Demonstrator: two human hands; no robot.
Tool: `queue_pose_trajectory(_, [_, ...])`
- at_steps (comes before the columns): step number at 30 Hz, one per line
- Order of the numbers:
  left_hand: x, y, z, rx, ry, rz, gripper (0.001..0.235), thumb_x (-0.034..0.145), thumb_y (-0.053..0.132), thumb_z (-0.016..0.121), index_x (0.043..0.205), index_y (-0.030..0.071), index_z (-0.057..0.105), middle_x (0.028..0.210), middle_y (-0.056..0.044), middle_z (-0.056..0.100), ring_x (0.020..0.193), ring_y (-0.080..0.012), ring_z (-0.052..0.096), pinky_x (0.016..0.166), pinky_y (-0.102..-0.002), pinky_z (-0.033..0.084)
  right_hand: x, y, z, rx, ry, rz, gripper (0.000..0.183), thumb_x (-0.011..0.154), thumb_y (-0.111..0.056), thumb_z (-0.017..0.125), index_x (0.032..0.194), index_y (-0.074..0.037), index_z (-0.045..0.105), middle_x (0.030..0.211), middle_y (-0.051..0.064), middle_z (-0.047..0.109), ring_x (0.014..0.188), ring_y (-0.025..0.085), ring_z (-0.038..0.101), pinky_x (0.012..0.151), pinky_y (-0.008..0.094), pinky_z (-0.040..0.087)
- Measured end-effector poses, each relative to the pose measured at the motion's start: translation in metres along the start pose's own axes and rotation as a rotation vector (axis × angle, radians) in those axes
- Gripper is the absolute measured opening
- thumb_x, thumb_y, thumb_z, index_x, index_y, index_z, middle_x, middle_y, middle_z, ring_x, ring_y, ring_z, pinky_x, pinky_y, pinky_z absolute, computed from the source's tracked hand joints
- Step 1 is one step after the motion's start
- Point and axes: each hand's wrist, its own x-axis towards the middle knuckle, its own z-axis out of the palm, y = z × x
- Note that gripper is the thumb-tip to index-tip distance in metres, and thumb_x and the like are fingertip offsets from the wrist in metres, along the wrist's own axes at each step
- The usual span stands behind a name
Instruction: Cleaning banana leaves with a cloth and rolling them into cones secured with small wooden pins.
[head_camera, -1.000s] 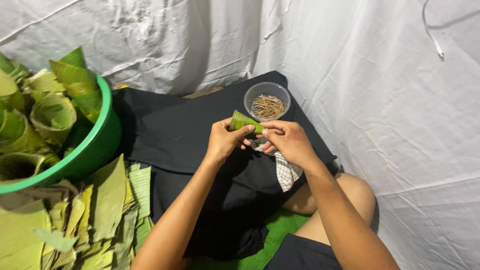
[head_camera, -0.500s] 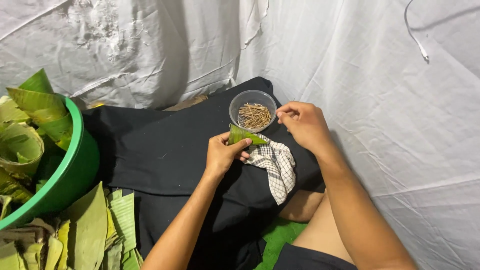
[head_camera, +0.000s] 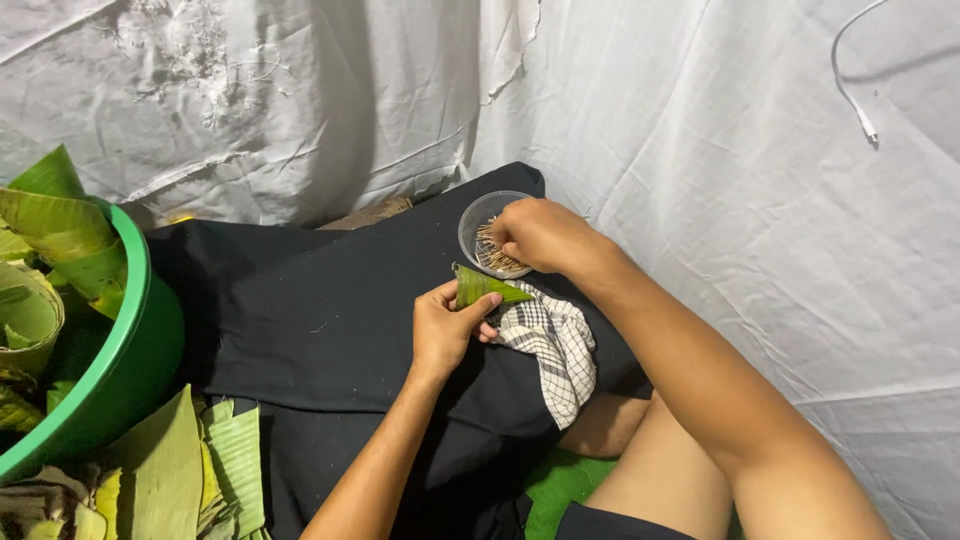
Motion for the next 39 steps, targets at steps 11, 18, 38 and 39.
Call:
queue_pose_trajectory(11, [0.0, 0.0, -0.001, -0.031, -0.004, 0.012, 0.032, 0.08, -0.005, 0.079, 0.108, -0.018, 0.069, 0.079, -0.032, 0.073, 0.045, -0.0264, 0.07, 0.04, -0.028, 0.061, 0.019, 0.008, 0.011, -0.085, -0.09, -0.002, 0.013, 0.089, -0.021, 0.07, 0.086, -0.011, 0.076, 0.087, 0.015, 0.074, 0.094, 0.037, 0.073, 0.082, 0.048, 0.058])
queue_pose_trajectory(18, [0.001, 0.002, -0.001, -0.032, -0.007, 0.026, 0.034, 0.08, -0.005, 0.079, 0.109, -0.019, 0.068, 0.078, -0.033, 0.073, 0.044, -0.0252, 0.069, 0.038, -0.027, 0.06, 0.013, 0.009, -0.002, 0.084, -0.063, -0.037, 0.016, 0.095, -0.02, 0.062, 0.097, -0.006, 0.068, 0.095, 0.023, 0.067, 0.098, 0.046, 0.068, 0.082, 0.054, 0.055])
queue_pose_trajectory(38, [0.002, 0.002, -0.001, -0.058, 0.016, 0.008, 0.03, 0.081, -0.005, 0.078, 0.106, -0.019, 0.068, 0.076, -0.031, 0.073, 0.042, -0.0251, 0.069, 0.037, -0.027, 0.058, 0.013, -0.004, -0.006, 0.044, 0.02, -0.011, 0.008, 0.082, -0.016, 0.072, 0.077, -0.012, 0.068, 0.077, 0.012, 0.07, 0.084, 0.037, 0.073, 0.074, 0.047, 0.057])
queue_pose_trajectory(39, [0.002, 0.003, -0.001, -0.056, 0.017, 0.004, 0.03, 0.081, -0.005, 0.078, 0.106, -0.019, 0.068, 0.077, -0.031, 0.073, 0.042, -0.0251, 0.069, 0.036, -0.027, 0.058, 0.013, -0.008, -0.006, 0.069, -0.009, -0.026, 0.007, 0.082, -0.017, 0.074, 0.078, -0.012, 0.069, 0.08, 0.013, 0.071, 0.087, 0.038, 0.073, 0.075, 0.048, 0.057])
